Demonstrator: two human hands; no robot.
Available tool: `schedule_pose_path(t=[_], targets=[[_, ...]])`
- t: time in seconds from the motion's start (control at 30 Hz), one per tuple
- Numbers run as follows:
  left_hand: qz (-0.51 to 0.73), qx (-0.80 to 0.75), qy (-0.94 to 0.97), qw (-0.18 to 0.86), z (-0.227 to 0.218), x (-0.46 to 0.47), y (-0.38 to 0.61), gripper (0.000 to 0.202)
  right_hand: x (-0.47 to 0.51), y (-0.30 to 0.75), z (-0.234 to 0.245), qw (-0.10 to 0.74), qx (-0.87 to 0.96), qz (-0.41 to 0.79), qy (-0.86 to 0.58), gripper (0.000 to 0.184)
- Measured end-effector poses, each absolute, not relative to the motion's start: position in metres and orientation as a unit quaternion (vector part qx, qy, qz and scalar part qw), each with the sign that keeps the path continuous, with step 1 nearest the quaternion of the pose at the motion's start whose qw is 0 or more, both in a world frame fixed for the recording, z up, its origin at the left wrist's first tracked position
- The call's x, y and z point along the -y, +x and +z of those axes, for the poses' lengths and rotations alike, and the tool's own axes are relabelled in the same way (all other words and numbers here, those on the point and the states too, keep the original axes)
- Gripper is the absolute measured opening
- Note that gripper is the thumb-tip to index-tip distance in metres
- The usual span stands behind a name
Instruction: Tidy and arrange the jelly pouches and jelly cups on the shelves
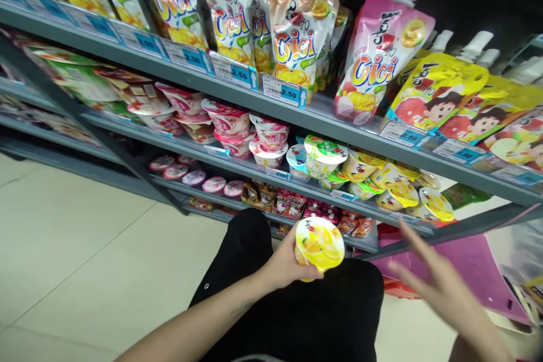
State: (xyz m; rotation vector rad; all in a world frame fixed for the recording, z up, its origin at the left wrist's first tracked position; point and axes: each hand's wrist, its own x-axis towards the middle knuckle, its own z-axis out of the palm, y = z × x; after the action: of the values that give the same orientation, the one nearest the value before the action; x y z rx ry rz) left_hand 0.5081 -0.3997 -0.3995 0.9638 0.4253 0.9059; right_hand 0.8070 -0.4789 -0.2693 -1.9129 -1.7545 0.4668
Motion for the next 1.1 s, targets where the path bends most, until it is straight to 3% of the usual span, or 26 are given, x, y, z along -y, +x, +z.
schedule_pose_path(t=[0.13,0.3,0.4,0.5,0.57,0.67,0.77,0.83,0.93,1.03,1.1], targets=[[0.439,-0.234,0.574,0.651,-0.380,0.403,0.524,0.117,0.511,0.727,-0.313,0.341,0.625,0.337,-0.616,0.098],[0.469,-0.335,0.677,0.459,-0.386,0.424,0.545,0.107,0.507,0.676,-0.357,0.468,0.513,0.323,-0.643,0.129],[0.476,-0.325,0.725,0.376,-0.393,0.435,0.551,0.091,0.503,0.665,-0.370,0.511,0.441,0.267,-0.688,0.114],[0.406,-0.252,0.810,0.341,-0.396,0.432,0.542,0.091,0.498,0.673,-0.366,0.548,0.408,0.214,-0.698,0.097],[0.348,-0.230,0.850,0.322,-0.401,0.422,0.527,0.090,0.492,0.690,-0.351,0.569,0.387,0.172,-0.705,0.094],[0.291,-0.279,0.874,0.270,-0.428,0.400,0.493,0.071,0.479,0.734,-0.321,0.598,0.336,0.021,-0.727,0.097],[0.231,-0.339,0.882,0.233,-0.477,0.377,0.449,0.052,0.458,0.792,-0.291,0.527,0.295,-0.147,-0.784,0.111],[0.188,-0.362,0.888,0.210,-0.515,0.366,0.419,0.040,0.440,0.828,-0.275,0.477,0.314,-0.170,-0.803,0.112],[0.147,-0.432,0.868,0.196,-0.560,0.360,0.385,0.039,0.409,0.869,-0.261,0.411,0.356,-0.184,-0.819,0.109],[0.169,-0.506,0.816,0.222,-0.579,0.361,0.374,0.041,0.375,0.896,-0.255,0.383,0.332,-0.162,-0.847,0.102],[0.175,-0.517,0.803,0.239,-0.579,0.361,0.377,0.040,0.353,0.909,-0.253,0.375,0.320,-0.140,-0.859,0.087]])
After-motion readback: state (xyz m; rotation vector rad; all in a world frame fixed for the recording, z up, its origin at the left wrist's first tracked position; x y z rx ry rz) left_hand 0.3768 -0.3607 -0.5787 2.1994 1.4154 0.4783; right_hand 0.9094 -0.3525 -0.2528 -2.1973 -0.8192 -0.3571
